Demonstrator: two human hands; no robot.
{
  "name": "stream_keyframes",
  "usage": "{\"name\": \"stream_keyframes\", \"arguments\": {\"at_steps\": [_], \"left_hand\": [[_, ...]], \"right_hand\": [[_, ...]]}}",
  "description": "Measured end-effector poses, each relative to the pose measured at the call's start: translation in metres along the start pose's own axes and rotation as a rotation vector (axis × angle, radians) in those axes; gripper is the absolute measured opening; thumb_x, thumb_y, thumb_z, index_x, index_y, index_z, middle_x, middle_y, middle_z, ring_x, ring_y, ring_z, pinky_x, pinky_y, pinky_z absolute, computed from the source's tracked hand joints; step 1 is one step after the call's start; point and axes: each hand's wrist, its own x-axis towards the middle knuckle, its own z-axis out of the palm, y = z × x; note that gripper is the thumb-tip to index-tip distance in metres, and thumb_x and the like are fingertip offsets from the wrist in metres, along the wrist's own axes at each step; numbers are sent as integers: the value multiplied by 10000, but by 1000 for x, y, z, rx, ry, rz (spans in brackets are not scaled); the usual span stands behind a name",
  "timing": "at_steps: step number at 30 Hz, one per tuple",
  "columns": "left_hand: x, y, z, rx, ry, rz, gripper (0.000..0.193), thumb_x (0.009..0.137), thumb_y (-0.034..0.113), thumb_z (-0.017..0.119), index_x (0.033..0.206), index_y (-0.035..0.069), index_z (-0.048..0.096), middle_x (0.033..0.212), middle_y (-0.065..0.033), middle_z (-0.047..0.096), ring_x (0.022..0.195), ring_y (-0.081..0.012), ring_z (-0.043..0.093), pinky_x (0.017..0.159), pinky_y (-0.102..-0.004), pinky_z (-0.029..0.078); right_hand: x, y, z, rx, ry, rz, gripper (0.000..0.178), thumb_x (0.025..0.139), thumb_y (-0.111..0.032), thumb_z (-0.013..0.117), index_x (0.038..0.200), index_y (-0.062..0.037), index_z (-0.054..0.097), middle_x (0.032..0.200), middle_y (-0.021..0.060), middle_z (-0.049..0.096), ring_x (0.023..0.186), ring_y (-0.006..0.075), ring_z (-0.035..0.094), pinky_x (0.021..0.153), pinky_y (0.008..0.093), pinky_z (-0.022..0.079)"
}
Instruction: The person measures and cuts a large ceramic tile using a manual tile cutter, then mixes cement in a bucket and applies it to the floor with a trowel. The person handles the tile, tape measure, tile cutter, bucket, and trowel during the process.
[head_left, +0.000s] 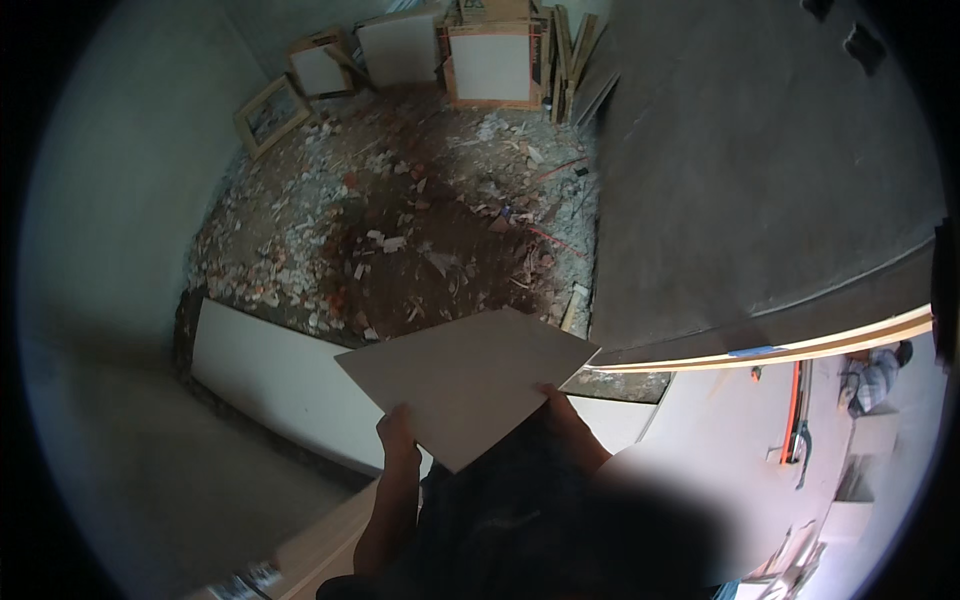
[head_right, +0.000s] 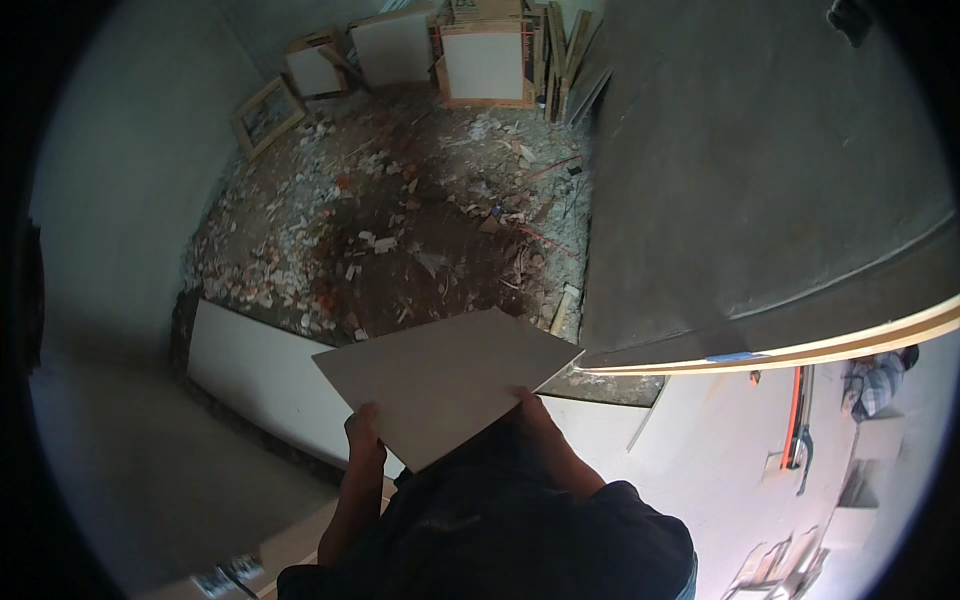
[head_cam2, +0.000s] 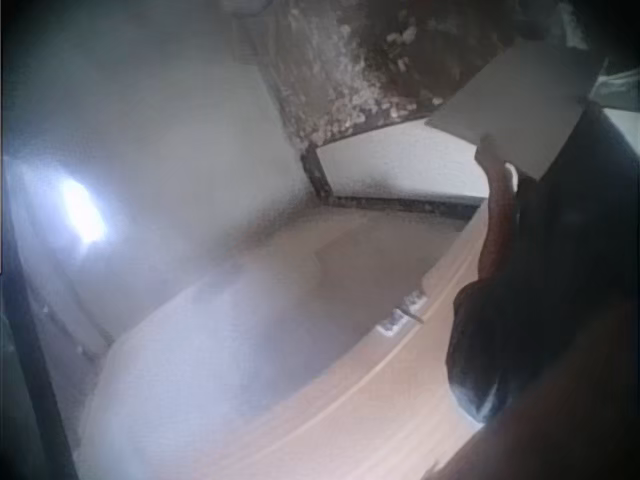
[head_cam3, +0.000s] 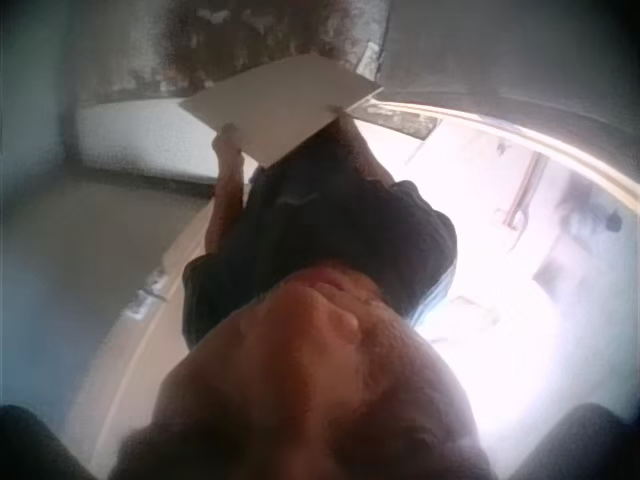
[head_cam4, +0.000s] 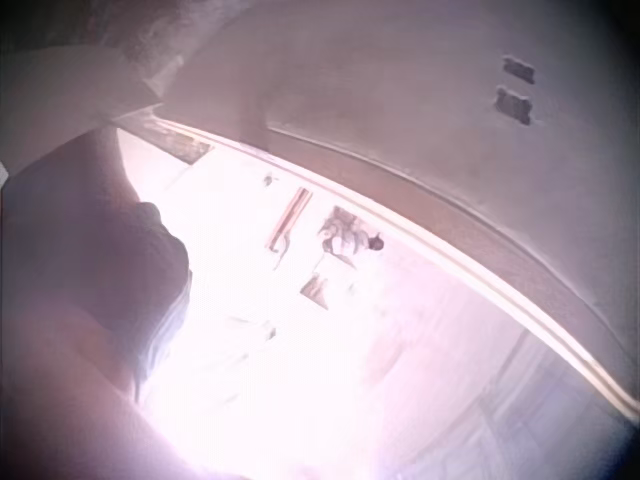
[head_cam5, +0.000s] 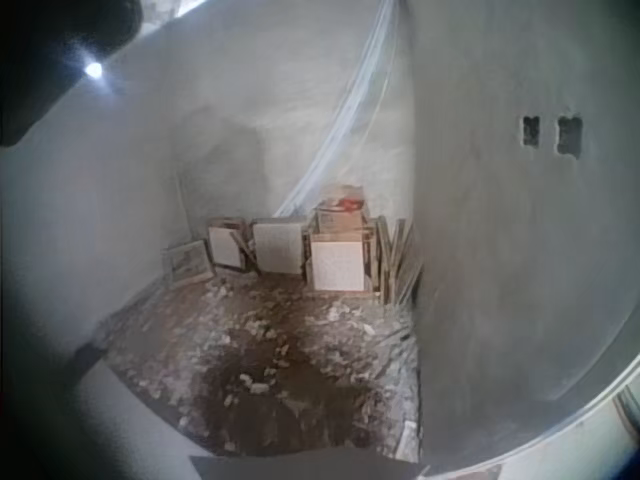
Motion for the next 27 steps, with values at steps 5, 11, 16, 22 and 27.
{"name": "stream_keyframes", "arguments": {"at_steps": [5, 11, 16, 22, 27], "left_hand": [[88, 60, 58, 401, -198, 263, 306, 785, 198, 592, 929, -71, 562, 848, -113, 590, 755, -215, 595, 651, -345, 463], [221, 128, 204, 362, -147, 87, 366, 766, 180, 585, 963, -126, 542, 864, -125, 584, 741, -216, 592, 637, -342, 463], [310, 174, 345, 415, -136, 121, 415, 760, 176, 578, 992, -163, 519, 874, -152, 578, 731, -231, 588, 635, -359, 467], [413, 200, 502, 659, -201, 324, 341, 765, 169, 555, 966, -107, 566, 895, -194, 615, 786, -286, 616, 696, -370, 478], [468, 212, 636, 931, -217, 912, 339, 780, 222, 533, 889, -86, 623, 793, -286, 633, 790, -432, 632, 706, -447, 485]], "right_hand": [[67, -27, 39, 69, 122, -77, 468, 908, -303, 482, 1243, 21, 440, 1162, 176, 531, 1051, 314, 558, 889, 443, 486], [205, -94, 60, -213, -90, -377, 554, 916, -405, 450, 1312, -23, 380, 1235, 158, 504, 1112, 318, 518, 938, 480, 431], [307, -211, 87, 6, 141, 5, 579, 908, -487, 443, 1267, -33, 442, 1186, 127, 560, 1057, 260, 564, 869, 446, 467], [319, -265, 40, -269, 388, 76, 577, 882, -599, 441, 1051, -68, 590, 918, 73, 653, 778, 208, 633, 688, 323, 501], [227, -170, -32, -261, 969, 103, 521, 855, -533, 571, 781, -20, 629, 655, 49, 575, 549, 133, 554, 452, 293, 440]]}}
